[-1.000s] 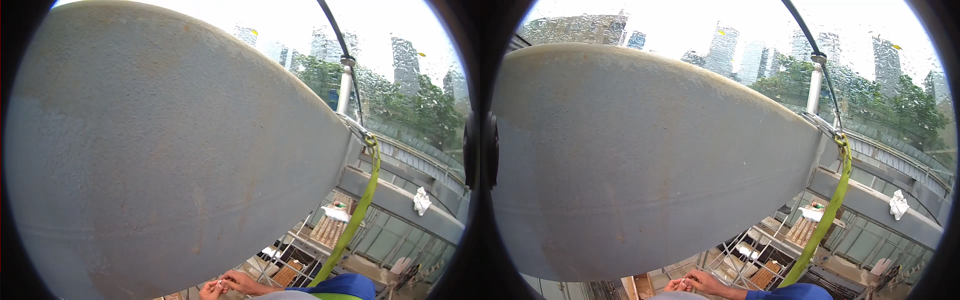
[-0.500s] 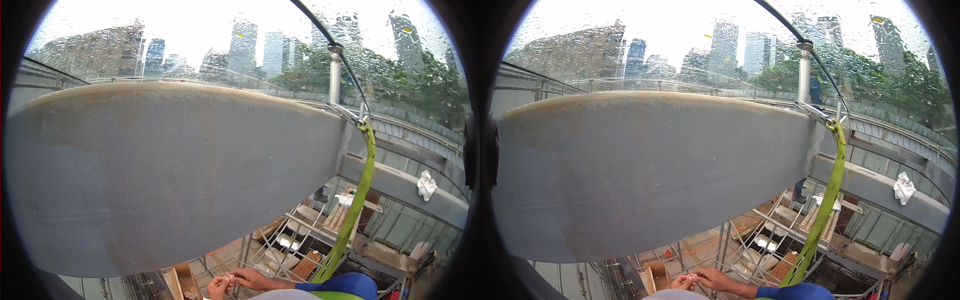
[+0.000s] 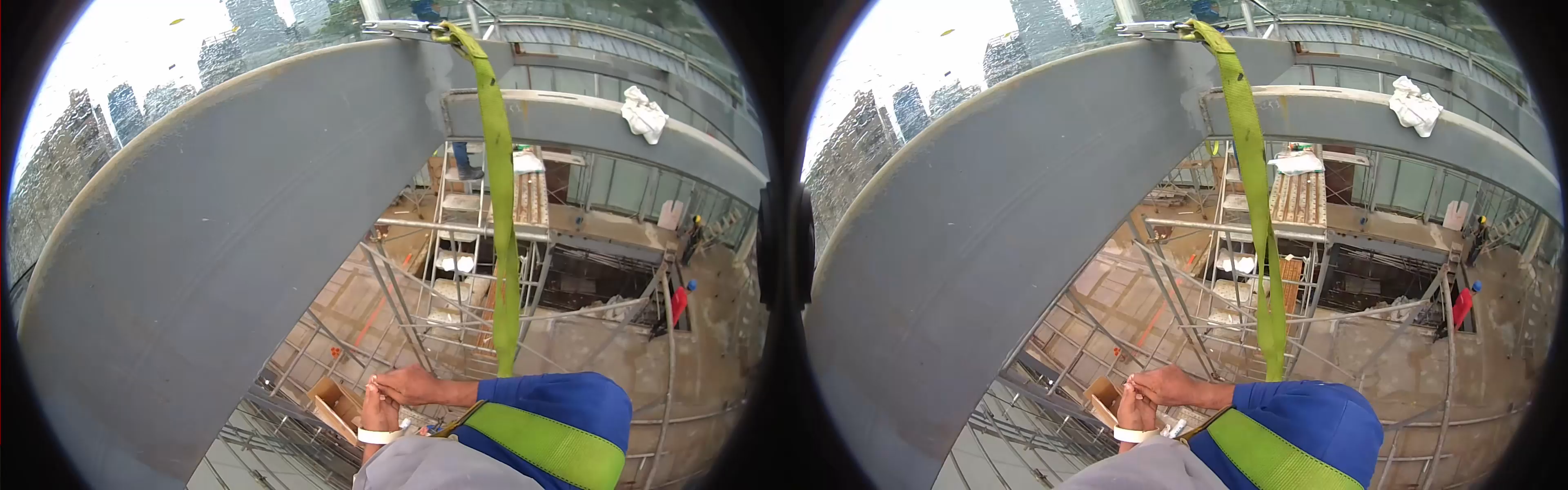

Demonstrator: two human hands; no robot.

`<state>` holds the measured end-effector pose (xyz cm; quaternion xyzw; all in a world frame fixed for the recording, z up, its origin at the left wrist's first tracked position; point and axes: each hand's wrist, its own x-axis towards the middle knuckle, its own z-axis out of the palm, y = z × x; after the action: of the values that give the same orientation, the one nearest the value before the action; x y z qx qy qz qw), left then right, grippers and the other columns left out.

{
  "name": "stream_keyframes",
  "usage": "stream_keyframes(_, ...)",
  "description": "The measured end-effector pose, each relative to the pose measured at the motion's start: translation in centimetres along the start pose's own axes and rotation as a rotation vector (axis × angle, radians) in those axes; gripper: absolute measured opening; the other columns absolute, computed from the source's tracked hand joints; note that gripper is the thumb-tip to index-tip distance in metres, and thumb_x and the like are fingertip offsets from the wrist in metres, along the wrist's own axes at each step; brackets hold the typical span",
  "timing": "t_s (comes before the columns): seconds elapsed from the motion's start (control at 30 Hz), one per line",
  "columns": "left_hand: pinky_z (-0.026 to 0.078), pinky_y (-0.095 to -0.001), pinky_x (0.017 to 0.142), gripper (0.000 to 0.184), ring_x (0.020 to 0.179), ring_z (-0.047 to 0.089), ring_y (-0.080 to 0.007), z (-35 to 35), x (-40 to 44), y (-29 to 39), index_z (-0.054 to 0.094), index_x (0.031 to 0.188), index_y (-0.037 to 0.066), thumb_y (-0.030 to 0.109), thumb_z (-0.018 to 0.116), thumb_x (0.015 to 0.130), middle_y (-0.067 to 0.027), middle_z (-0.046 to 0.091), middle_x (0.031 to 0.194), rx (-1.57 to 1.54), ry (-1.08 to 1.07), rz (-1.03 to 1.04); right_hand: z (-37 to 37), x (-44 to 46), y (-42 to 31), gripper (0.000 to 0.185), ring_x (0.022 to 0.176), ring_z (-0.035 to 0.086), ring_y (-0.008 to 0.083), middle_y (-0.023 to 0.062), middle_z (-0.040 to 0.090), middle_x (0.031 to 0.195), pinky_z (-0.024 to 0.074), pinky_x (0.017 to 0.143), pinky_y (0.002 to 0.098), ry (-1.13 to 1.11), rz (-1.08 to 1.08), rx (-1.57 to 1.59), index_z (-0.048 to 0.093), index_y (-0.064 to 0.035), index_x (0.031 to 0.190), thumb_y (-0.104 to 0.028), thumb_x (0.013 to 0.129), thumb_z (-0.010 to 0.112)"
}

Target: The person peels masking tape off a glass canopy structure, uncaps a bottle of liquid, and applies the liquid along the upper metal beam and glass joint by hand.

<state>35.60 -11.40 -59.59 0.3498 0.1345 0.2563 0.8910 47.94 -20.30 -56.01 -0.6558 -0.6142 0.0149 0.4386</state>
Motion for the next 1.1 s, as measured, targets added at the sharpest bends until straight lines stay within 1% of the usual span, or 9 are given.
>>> stream_keyframes(0.1,0.047,-0.0432,0.109,0.052,0.128,0.056,-0.0244,-1.4,0.2,-0.5,0.046,0.147,0.005,0.037,0.054,0.107,-0.0090,0.057,0.138,0.058,0.010,-0.073,-0.1,-0.8,0.2,0.020,0.080,0.069,0.0391,0.0142,0.070,0.087,0.0544,0.065,0.0488,-0.074,0.052,-0.071,0.061,-0.0112,0.112,-0.028,0.105,0.054)
stream_keyframes(0.4,0.056,-0.0375,0.096,0.035,0.111,0.065,-0.0183,-7.7,-3.5,-5.4,0.063,0.131,0.002,0.028,0.056,0.108,-0.0061,0.068,0.121,0.142,0.259,-0.093,3.6,-3.8,0.6,0.014,0.084,0.068,0.0408,0.0190,0.069,0.093,0.0527,0.071,0.0514,-0.397,0.026,-0.065,0.059,-0.0056,0.107,-0.018,0.101,0.057)
stream_keyframes(0.57,0.061,-0.0306,0.072,0.025,0.071,0.066,-0.0138,-13.0,-9.8,-6.2,0.064,0.110,0.001,0.023,0.052,0.108,-0.0036,0.061,0.082,0.308,0.749,0.134,6.4,-3.4,-0.6,0.030,0.077,0.067,0.0403,0.0185,0.068,0.079,0.0514,0.066,0.0476,-0.807,0.108,-0.086,0.064,-0.0035,0.093,-0.033,0.098,0.068)
stream_keyframes(0.6,0.052,-0.0268,0.058,0.020,0.069,0.064,-0.0110,-15.7,-11.9,-7.0,0.065,0.104,0.005,0.020,0.053,0.107,-0.0015,0.062,0.078,0.253,0.823,0.228,7.1,-3.8,-0.2,0.030,0.077,0.067,0.0403,0.0185,0.068,0.079,0.0514,0.066,0.0476,-0.881,0.087,-0.085,0.064,-0.0035,0.093,-0.033,0.098,0.068)
stream_keyframes(0.73,0.051,-0.0408,0.069,0.032,0.073,0.066,-0.0254,-25.6,-22.7,-9.8,0.069,0.101,0.003,0.029,0.049,0.104,-0.0130,0.069,0.079,0.649,1.423,0.306,10.1,-4.7,3.5,0.034,0.078,0.069,0.0379,0.0208,0.071,0.085,0.0525,0.069,0.0448,-1.067,0.094,-0.079,0.069,-0.0021,0.100,-0.036,0.097,0.069)
stream_keyframes(0.87,0.052,-0.0446,0.078,0.045,0.083,0.069,-0.0327,-29.1,-36.2,-14.0,0.072,0.092,0.003,0.040,0.050,0.104,-0.0184,0.073,0.088,0.396,1.897,0.158,11.7,-8.4,12.2,0.040,0.082,0.069,0.0381,0.0232,0.072,0.090,0.0531,0.074,0.0444,-1.260,0.089,-0.185,0.071,-0.0002,0.104,-0.039,0.096,0.070)
stream_keyframes(0.97,0.049,-0.0441,0.063,0.051,0.065,0.060,-0.0248,-27.4,-45.9,-20.5,0.069,0.089,0.003,0.052,0.058,0.101,-0.0118,0.067,0.073,0.438,2.199,0.071,11.8,-10.0,13.4,0.042,0.081,0.070,0.0335,0.0223,0.072,0.089,0.0537,0.076,0.0430,-1.365,0.125,-0.303,0.071,0.0015,0.103,-0.040,0.095,0.070)
stream_keyframes(1.0,0.051,-0.0499,0.085,0.063,0.089,0.068,-0.0376,-25.2,-48.6,-22.2,0.073,0.097,-0.001,0.059,0.058,0.097,-0.0232,0.074,0.094,0.384,2.255,-0.201,11.3,-10.3,13.5,0.041,0.079,0.069,0.0257,0.0185,0.071,0.085,0.0536,0.073,0.0397,-1.410,0.114,-0.239,0.071,0.0014,0.104,-0.039,0.096,0.070)
stream_keyframes(1.1,0.050,-0.0524,0.089,0.069,0.106,0.069,-0.0436,-18.2,-53.3,-29.6,0.073,0.106,-0.004,0.062,0.054,0.097,-0.0280,0.073,0.108,0.284,2.220,-0.689,12.6,-11.2,14.7,0.039,0.076,0.065,0.0177,0.0133,0.071,0.082,0.0529,0.071,0.0349,-1.485,0.303,-0.059,0.070,0.0009,0.104,-0.038,0.097,0.070)
